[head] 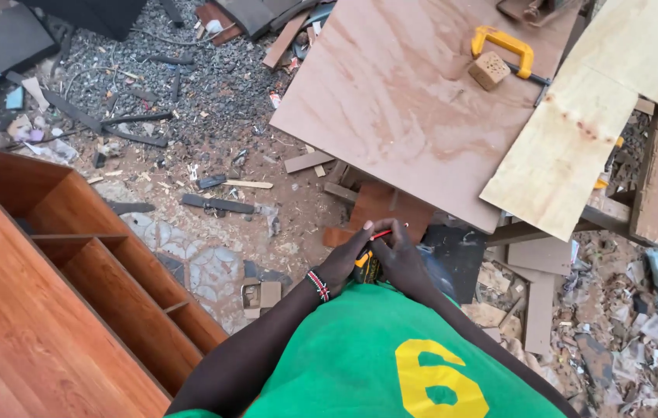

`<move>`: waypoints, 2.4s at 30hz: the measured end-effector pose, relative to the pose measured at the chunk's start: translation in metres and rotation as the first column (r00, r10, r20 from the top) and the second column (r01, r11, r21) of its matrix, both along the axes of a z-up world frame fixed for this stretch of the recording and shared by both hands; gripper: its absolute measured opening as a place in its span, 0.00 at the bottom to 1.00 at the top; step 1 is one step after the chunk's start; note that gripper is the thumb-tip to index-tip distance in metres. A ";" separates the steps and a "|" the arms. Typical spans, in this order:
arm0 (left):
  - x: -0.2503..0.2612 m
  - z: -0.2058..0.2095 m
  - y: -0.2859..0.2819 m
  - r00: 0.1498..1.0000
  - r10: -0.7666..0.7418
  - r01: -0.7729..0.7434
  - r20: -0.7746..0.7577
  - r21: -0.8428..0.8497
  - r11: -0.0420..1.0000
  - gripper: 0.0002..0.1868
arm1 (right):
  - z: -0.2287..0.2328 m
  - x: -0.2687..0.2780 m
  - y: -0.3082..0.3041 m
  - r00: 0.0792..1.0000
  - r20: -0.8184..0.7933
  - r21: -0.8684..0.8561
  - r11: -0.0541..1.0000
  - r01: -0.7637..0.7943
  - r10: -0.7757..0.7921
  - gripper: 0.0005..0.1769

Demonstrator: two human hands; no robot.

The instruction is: Measuring wooden boards with a tape measure, marking them with a pencil, and cutting them with a circular saw in a workshop.

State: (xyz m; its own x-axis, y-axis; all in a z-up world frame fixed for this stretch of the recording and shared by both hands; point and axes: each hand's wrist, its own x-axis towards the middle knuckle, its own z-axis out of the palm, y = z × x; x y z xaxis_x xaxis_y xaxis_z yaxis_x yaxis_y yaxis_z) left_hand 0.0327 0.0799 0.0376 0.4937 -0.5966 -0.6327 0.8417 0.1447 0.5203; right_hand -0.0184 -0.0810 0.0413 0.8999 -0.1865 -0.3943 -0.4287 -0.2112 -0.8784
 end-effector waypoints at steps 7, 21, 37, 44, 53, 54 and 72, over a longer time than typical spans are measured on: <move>0.035 -0.025 0.009 0.998 -0.058 0.053 0.026 0.171 0.984 0.40 | -0.032 0.037 -0.040 0.998 -0.053 -0.098 0.994 -0.040 0.035 0.18; 0.115 -0.082 0.057 0.904 0.424 -0.422 -0.051 0.047 0.905 0.19 | -0.091 0.227 -0.072 0.990 0.117 0.177 0.983 0.058 -0.079 0.15; 0.302 -0.153 0.173 0.918 0.032 -0.138 0.394 0.245 0.960 0.18 | -0.096 0.334 0.019 0.976 0.052 -0.043 0.976 0.214 -0.212 0.35; 0.370 -0.167 0.214 0.973 -0.019 -0.031 0.230 0.211 0.977 0.19 | -0.092 0.336 0.060 0.876 0.219 0.168 0.901 0.400 -0.430 0.30; 0.408 -0.148 0.199 0.952 -0.144 0.074 0.269 0.256 0.964 0.20 | -0.132 0.338 0.065 0.844 0.367 0.194 0.920 0.342 -0.391 0.46; 0.411 -0.148 0.195 0.952 -0.165 0.097 0.258 0.257 0.962 0.20 | -0.133 0.340 0.066 0.839 0.358 0.191 0.912 0.364 -0.410 0.46; 0.412 -0.108 0.129 0.595 -0.683 0.414 0.423 0.567 0.712 0.19 | -0.160 0.348 0.051 0.669 0.500 0.041 0.786 0.616 -0.550 0.25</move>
State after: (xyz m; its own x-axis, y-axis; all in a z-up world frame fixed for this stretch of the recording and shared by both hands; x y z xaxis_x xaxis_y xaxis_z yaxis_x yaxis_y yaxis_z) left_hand 0.4450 0.2088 -0.0701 0.4825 -0.6596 -0.5764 0.2030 -0.5559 0.8061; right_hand 0.3299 -0.0298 -0.1182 0.6509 -0.7524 0.1009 -0.0520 -0.1767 -0.9829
